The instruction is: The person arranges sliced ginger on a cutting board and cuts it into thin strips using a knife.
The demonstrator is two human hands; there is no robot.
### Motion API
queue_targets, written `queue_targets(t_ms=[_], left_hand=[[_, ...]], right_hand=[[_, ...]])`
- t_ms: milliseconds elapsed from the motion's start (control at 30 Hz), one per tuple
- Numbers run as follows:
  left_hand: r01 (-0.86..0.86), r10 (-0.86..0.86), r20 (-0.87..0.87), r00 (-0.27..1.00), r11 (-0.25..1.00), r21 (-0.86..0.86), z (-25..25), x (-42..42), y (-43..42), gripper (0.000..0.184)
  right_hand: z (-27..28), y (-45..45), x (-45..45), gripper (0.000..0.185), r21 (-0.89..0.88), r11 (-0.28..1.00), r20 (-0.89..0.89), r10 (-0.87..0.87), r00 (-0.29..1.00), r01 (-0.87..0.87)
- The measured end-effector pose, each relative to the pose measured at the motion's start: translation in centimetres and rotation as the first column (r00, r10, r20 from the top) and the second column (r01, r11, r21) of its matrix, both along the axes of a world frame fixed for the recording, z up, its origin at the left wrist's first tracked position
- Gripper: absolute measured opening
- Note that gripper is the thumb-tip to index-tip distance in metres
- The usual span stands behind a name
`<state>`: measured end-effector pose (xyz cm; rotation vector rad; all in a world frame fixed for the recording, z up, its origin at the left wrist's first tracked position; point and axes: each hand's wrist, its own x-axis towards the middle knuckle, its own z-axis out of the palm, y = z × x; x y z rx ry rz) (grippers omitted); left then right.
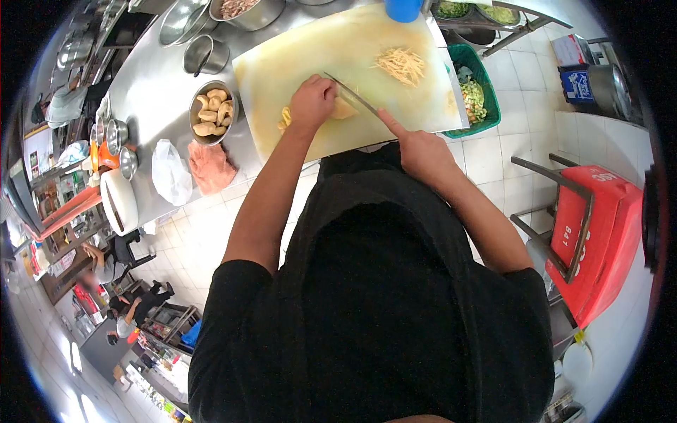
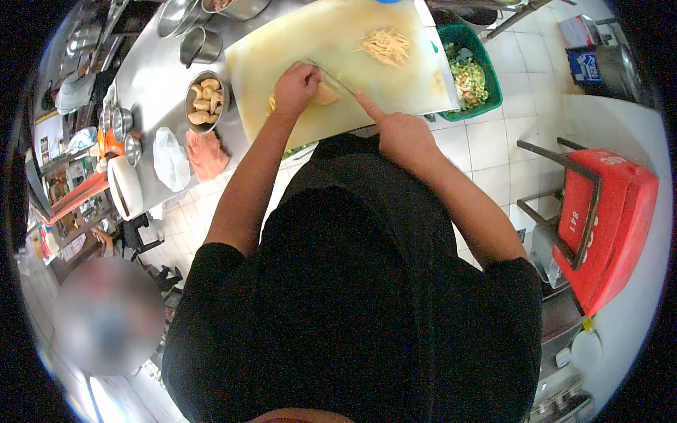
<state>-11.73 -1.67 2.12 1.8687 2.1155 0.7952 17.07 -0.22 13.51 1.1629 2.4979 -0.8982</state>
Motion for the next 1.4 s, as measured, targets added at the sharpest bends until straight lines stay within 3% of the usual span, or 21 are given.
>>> queue_targets(t_ms=[567, 1133, 1267, 1400], left_hand=[[-0.063, 0.062, 0.006, 0.998, 0.995, 0.074, -0.7, 0.7, 0.1, 0.005], [-0.074, 0.075, -0.002, 0.997, 0.994, 0.083, -0.6, 0.8, -0.3, 0.006], [-0.072, 0.073, -0.003, 0.997, 0.994, 0.078, -0.6, 0.9, 0.0, 0.009], [-0.083, 0.082, 0.031, 0.996, 0.997, 0.005, -0.8, 0.5, -0.3, 0.008]], right_hand=[[-2.9, 0.8, -2.0, 0.094, 0.002, 1.0, -0.039, 0.003, 0.999, -0.003], [-0.4, -0.6, -1.3, 0.098, -0.05, 0.998, 0.047, -0.022, 0.999, 0.024], [-4.7, 0.2, -1.8, 0.097, -0.022, 0.999, -0.072, -0.039, 0.997, 0.038], [-4.0, 0.7, -2.0, 0.094, -0.008, 0.999, -0.082, -0.045, 0.996, 0.045]])
